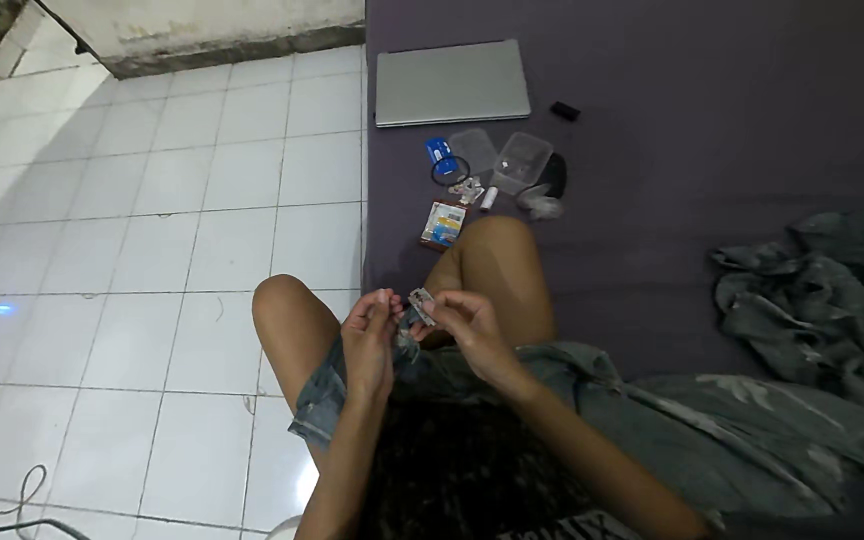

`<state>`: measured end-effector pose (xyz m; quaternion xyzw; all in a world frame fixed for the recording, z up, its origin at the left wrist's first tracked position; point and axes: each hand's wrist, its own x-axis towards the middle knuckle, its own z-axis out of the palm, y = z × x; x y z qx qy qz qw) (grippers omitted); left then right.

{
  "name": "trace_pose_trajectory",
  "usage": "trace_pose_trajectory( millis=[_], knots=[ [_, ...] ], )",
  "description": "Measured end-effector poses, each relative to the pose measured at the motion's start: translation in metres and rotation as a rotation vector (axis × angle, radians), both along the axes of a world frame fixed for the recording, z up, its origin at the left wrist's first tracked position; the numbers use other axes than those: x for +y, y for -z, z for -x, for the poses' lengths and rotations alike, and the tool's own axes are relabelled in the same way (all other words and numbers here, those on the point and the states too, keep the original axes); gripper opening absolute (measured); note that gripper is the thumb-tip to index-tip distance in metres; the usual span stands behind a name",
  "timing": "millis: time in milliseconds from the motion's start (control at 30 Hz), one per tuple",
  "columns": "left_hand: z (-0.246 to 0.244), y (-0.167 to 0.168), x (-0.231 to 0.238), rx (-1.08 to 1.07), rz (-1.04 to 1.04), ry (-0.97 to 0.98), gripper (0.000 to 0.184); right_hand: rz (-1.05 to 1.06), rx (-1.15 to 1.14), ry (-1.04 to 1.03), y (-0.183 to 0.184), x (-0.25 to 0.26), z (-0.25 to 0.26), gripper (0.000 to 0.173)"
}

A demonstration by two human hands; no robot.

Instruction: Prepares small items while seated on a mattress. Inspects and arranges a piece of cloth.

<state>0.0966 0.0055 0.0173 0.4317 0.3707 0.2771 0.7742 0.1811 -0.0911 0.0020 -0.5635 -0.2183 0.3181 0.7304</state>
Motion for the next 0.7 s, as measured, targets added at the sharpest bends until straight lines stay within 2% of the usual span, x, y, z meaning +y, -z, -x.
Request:
trace_pose_trajectory(
  millis=[367,700],
  knots=[
    [-0.012,0.005,0.0,0.008,-0.062,0.028,0.019,0.042,-0.18,0.095,0.008,0.001,0.001,0.022],
    [-0.014,0.007,0.0,0.021,-0.136,0.042,0.017,0.097,-0.22,0.115,0.009,0.001,-0.001,0.02]
  ],
)
